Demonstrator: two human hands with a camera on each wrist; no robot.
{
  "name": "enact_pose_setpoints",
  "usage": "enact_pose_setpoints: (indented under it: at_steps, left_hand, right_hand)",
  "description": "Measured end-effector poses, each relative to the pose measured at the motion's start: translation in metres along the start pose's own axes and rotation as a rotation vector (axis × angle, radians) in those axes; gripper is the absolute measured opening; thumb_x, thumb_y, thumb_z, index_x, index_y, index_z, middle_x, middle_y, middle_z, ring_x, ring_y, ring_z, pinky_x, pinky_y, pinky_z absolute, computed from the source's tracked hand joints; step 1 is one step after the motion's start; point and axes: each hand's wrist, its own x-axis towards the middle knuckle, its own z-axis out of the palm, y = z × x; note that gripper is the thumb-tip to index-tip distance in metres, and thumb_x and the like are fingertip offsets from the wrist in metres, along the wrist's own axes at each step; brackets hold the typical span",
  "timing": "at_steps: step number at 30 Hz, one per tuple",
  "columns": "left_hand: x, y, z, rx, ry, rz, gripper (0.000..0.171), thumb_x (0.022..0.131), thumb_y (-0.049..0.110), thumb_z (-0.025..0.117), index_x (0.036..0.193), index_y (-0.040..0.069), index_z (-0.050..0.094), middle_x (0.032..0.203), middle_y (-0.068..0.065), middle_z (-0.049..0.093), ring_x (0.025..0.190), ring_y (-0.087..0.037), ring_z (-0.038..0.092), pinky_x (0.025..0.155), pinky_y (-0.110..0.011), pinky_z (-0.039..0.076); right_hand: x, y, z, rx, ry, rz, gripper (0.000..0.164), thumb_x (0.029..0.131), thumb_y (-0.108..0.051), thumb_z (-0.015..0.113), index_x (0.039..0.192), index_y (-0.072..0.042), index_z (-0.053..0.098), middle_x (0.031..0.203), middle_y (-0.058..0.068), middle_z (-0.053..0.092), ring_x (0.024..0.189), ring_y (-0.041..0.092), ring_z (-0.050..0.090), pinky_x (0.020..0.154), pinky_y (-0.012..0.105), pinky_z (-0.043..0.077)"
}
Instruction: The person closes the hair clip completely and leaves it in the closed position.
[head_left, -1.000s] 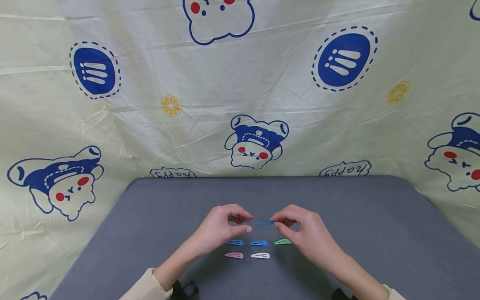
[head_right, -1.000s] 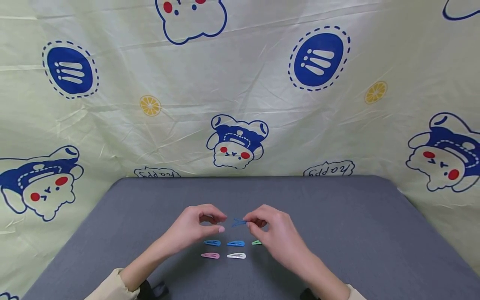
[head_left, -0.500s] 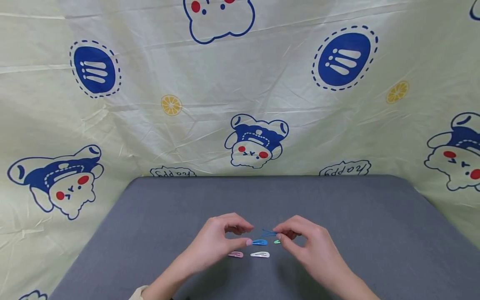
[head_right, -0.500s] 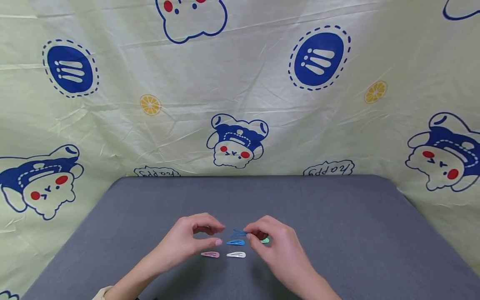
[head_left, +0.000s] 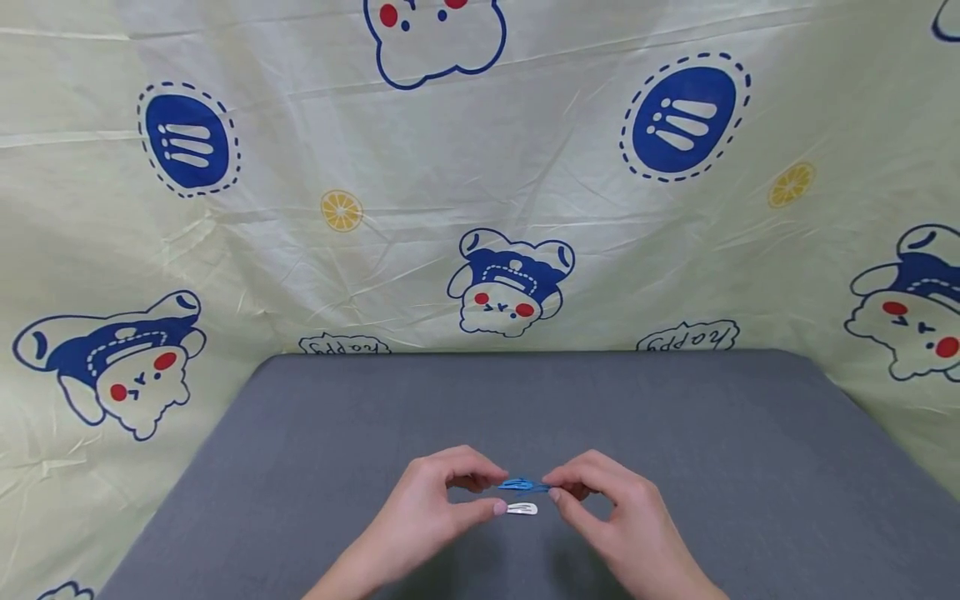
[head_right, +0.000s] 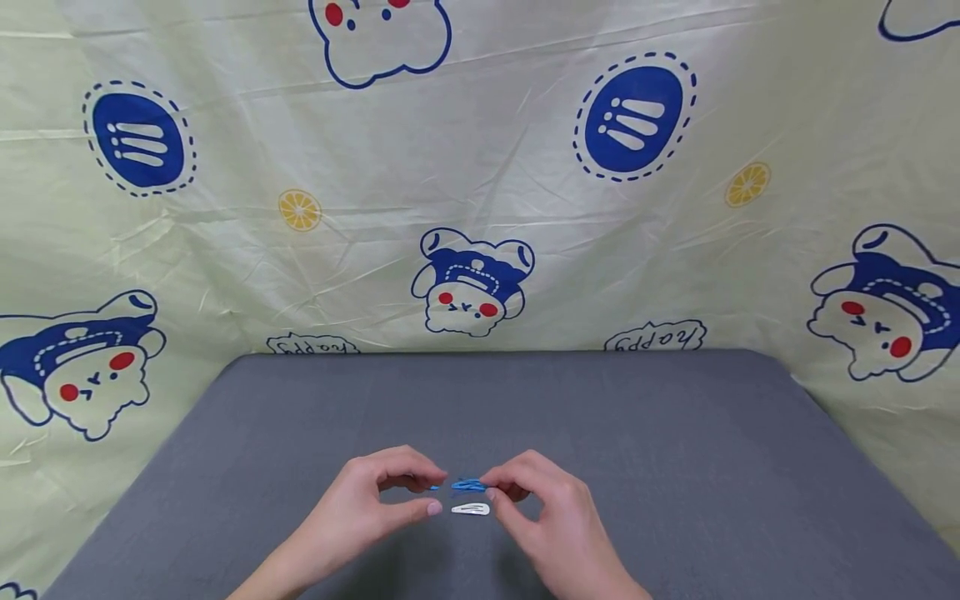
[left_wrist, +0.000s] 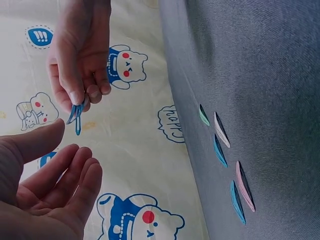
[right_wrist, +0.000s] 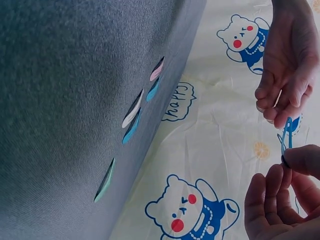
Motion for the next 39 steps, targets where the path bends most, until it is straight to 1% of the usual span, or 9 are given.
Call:
enact_pose_setpoints:
  at_steps: [7, 11, 17, 20, 27, 29, 31, 37, 39]
  left_hand:
    - [-0.004, 0.002, 0.003, 0.001, 0.034, 0.012, 0.020, 0.084, 0.015, 0.080, 0.100, 0.025, 0.075, 0.095, 0.014, 0.067, 0.090, -0.010, 0.062, 0.084, -0.032, 0.052]
    - [-0.005, 0.003, 0.005, 0.006, 0.050, 0.018, 0.019, 0.084, 0.018, 0.080, 0.101, 0.026, 0.074, 0.096, 0.015, 0.067, 0.090, -0.010, 0.062, 0.084, -0.031, 0.052]
    - [-0.005, -0.001, 0.010, -0.001, 0.070, 0.052, 0.021, 0.083, 0.018, 0.081, 0.101, 0.023, 0.075, 0.097, 0.015, 0.066, 0.092, -0.011, 0.062, 0.082, -0.029, 0.054]
    - [-0.006, -0.003, 0.013, 0.002, 0.072, 0.070, 0.020, 0.083, 0.017, 0.081, 0.101, 0.023, 0.075, 0.098, 0.015, 0.066, 0.092, -0.011, 0.062, 0.081, -0.028, 0.054]
    - [-0.007, -0.005, 0.016, -0.042, 0.069, 0.076, 0.019, 0.084, 0.015, 0.080, 0.100, 0.023, 0.076, 0.099, 0.010, 0.067, 0.093, -0.013, 0.062, 0.077, -0.028, 0.056]
    - [-0.006, -0.004, 0.017, -0.048, 0.074, 0.078, 0.018, 0.084, 0.015, 0.079, 0.100, 0.022, 0.076, 0.099, 0.009, 0.068, 0.093, -0.012, 0.062, 0.077, -0.028, 0.056]
    - [-0.006, -0.004, 0.017, -0.041, 0.087, 0.100, 0.016, 0.085, 0.014, 0.079, 0.099, 0.021, 0.076, 0.098, 0.008, 0.068, 0.091, -0.012, 0.063, 0.077, -0.027, 0.055]
    - [-0.005, -0.005, 0.018, 0.000, 0.170, 0.208, 0.010, 0.085, 0.013, 0.078, 0.094, 0.018, 0.077, 0.092, 0.010, 0.069, 0.083, -0.012, 0.064, 0.074, -0.027, 0.054]
    - [-0.005, -0.006, 0.019, 0.011, 0.196, 0.238, 0.008, 0.085, 0.012, 0.078, 0.092, 0.017, 0.077, 0.090, 0.011, 0.069, 0.082, -0.010, 0.064, 0.072, -0.026, 0.054]
  right_hand:
    - [-0.002, -0.001, 0.003, 0.014, 0.014, -0.033, 0.029, 0.086, -0.008, 0.077, 0.094, -0.035, 0.071, 0.090, -0.020, 0.061, 0.077, 0.003, 0.059, 0.070, 0.026, 0.052]
    - [-0.002, -0.001, 0.004, 0.017, 0.016, -0.037, 0.028, 0.085, -0.007, 0.077, 0.094, -0.033, 0.071, 0.091, -0.020, 0.061, 0.077, 0.003, 0.059, 0.070, 0.026, 0.053]
    - [-0.002, -0.004, 0.003, 0.034, -0.012, 0.027, 0.028, 0.085, -0.007, 0.077, 0.095, -0.033, 0.073, 0.091, -0.019, 0.062, 0.078, 0.005, 0.060, 0.068, 0.027, 0.053]
    - [-0.003, -0.003, 0.005, 0.039, -0.014, 0.023, 0.029, 0.084, -0.005, 0.078, 0.096, -0.031, 0.074, 0.091, -0.019, 0.062, 0.079, 0.005, 0.060, 0.068, 0.026, 0.053]
    - [-0.007, 0.002, 0.012, 0.030, 0.059, -0.188, 0.032, 0.081, 0.000, 0.079, 0.099, -0.025, 0.073, 0.093, -0.016, 0.062, 0.078, 0.004, 0.060, 0.069, 0.021, 0.052]
    - [-0.007, 0.002, 0.013, 0.026, 0.074, -0.211, 0.032, 0.081, 0.000, 0.079, 0.099, -0.025, 0.073, 0.093, -0.015, 0.062, 0.078, 0.004, 0.060, 0.069, 0.018, 0.051]
    - [-0.008, 0.001, 0.013, 0.023, 0.079, -0.211, 0.032, 0.081, -0.001, 0.079, 0.099, -0.026, 0.073, 0.094, -0.016, 0.061, 0.078, 0.004, 0.060, 0.069, 0.019, 0.051]
    - [-0.010, -0.005, 0.016, 0.029, 0.067, -0.136, 0.030, 0.083, -0.005, 0.078, 0.099, -0.029, 0.072, 0.093, -0.018, 0.060, 0.077, 0.003, 0.059, 0.067, 0.023, 0.053]
    - [-0.010, -0.006, 0.017, 0.033, 0.078, -0.139, 0.031, 0.082, -0.003, 0.079, 0.099, -0.028, 0.073, 0.093, -0.018, 0.060, 0.077, 0.003, 0.060, 0.067, 0.023, 0.054]
